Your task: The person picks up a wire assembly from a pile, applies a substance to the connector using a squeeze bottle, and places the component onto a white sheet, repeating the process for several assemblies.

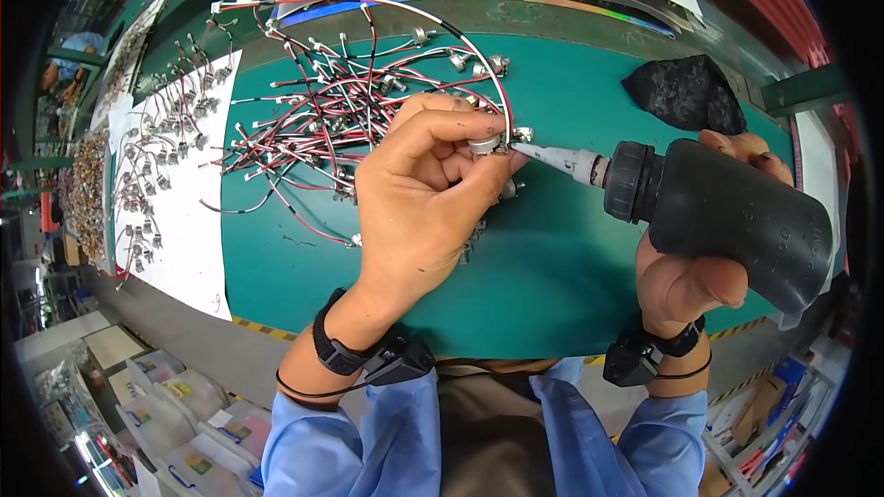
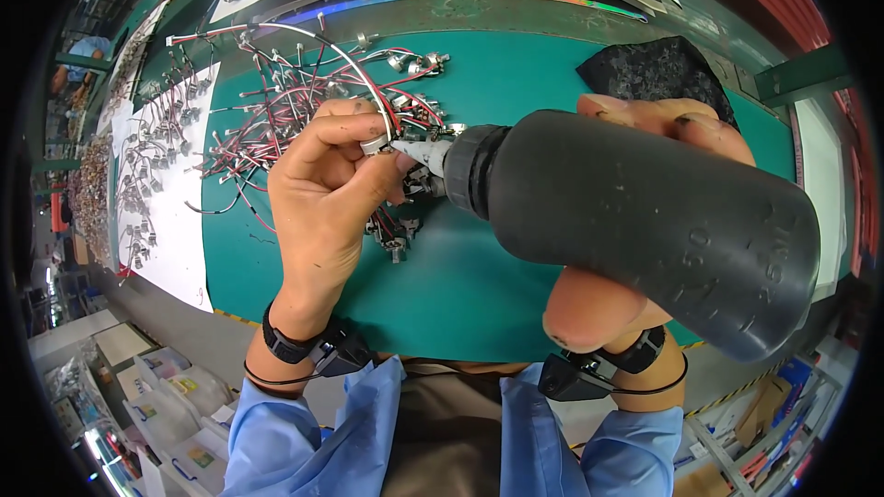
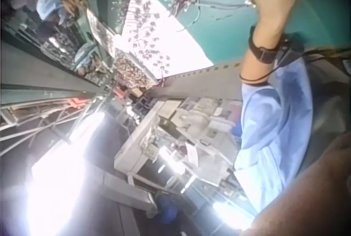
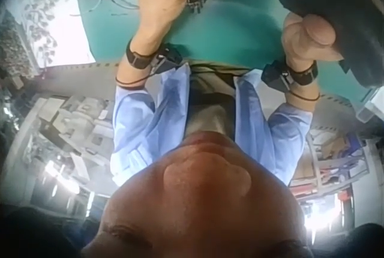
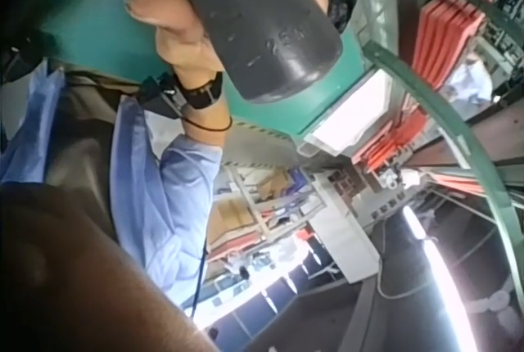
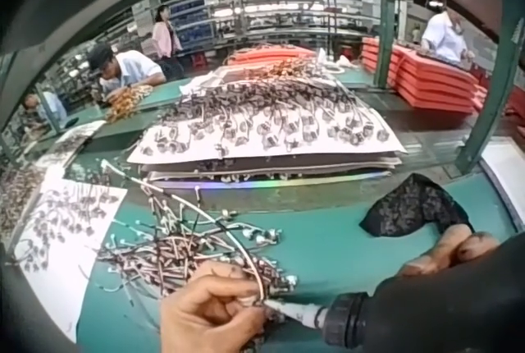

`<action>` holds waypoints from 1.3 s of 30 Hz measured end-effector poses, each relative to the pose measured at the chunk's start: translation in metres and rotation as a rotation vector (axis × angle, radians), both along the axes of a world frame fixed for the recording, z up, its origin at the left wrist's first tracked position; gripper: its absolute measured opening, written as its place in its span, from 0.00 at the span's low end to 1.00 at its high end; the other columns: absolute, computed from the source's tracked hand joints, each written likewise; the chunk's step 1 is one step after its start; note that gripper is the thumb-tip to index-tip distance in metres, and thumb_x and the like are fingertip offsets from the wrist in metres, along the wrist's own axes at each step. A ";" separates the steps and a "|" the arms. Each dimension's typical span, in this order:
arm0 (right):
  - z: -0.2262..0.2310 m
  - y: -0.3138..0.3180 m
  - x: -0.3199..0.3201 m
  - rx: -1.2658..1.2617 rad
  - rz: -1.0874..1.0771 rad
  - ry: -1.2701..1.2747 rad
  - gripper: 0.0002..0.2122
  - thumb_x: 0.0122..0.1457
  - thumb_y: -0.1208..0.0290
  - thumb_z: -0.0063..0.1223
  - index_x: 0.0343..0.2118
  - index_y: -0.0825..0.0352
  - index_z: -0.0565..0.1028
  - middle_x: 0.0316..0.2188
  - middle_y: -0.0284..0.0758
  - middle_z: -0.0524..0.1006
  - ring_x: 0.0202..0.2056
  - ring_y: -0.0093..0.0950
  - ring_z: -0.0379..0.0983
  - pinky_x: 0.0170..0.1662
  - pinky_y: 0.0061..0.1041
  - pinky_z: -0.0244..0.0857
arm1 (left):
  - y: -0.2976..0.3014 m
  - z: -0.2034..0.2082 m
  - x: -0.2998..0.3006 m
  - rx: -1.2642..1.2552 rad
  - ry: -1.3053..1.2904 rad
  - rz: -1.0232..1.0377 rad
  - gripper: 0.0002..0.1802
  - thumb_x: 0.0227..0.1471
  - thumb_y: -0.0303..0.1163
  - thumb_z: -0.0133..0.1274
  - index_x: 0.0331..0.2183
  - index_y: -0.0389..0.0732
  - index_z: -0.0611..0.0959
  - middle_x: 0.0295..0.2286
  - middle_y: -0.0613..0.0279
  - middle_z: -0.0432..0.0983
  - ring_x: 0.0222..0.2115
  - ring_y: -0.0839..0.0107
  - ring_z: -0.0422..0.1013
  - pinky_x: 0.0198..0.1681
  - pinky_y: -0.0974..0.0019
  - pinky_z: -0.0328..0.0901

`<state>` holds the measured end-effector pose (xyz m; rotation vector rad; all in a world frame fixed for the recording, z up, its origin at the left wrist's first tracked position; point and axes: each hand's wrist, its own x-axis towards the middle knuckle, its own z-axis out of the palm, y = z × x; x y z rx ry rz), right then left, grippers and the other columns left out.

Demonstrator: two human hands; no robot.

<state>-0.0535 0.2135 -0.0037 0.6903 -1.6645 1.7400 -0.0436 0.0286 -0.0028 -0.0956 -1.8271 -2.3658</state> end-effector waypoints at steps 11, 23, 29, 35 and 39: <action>0.004 0.009 -0.005 0.143 0.101 0.054 0.40 0.39 0.40 0.48 0.48 0.68 0.54 0.40 0.41 0.60 0.42 0.32 0.63 0.45 0.29 0.59 | 0.000 0.001 0.000 -0.052 0.003 0.002 0.13 0.35 0.09 0.48 0.29 0.29 0.74 0.30 0.61 0.61 0.24 0.81 0.65 0.23 0.83 0.64; -0.008 0.010 -0.015 0.178 0.072 0.255 0.39 0.39 0.41 0.48 0.48 0.68 0.55 0.38 0.40 0.62 0.41 0.31 0.62 0.44 0.26 0.60 | 0.000 0.001 0.000 -0.026 0.000 -0.001 0.13 0.35 0.09 0.47 0.29 0.29 0.74 0.30 0.61 0.61 0.23 0.81 0.65 0.24 0.82 0.64; -0.009 0.006 -0.013 0.149 -0.009 0.274 0.39 0.39 0.41 0.49 0.48 0.68 0.56 0.37 0.40 0.62 0.41 0.30 0.62 0.43 0.26 0.60 | 0.001 0.000 0.000 -0.013 -0.014 -0.007 0.12 0.35 0.09 0.47 0.29 0.29 0.74 0.29 0.61 0.61 0.22 0.82 0.65 0.25 0.81 0.64; -0.006 0.008 -0.008 0.098 0.024 0.189 0.39 0.38 0.41 0.48 0.47 0.69 0.56 0.37 0.40 0.62 0.40 0.30 0.62 0.44 0.26 0.60 | 0.000 0.000 0.001 -0.003 -0.025 -0.030 0.12 0.36 0.09 0.48 0.29 0.29 0.73 0.29 0.61 0.62 0.22 0.81 0.65 0.26 0.80 0.65; -0.008 0.007 -0.008 0.082 0.010 0.189 0.39 0.39 0.41 0.48 0.47 0.69 0.56 0.37 0.40 0.62 0.41 0.30 0.62 0.43 0.26 0.60 | 0.001 0.003 0.001 0.055 -0.066 -0.041 0.11 0.36 0.10 0.48 0.29 0.29 0.73 0.30 0.59 0.64 0.22 0.80 0.66 0.27 0.79 0.66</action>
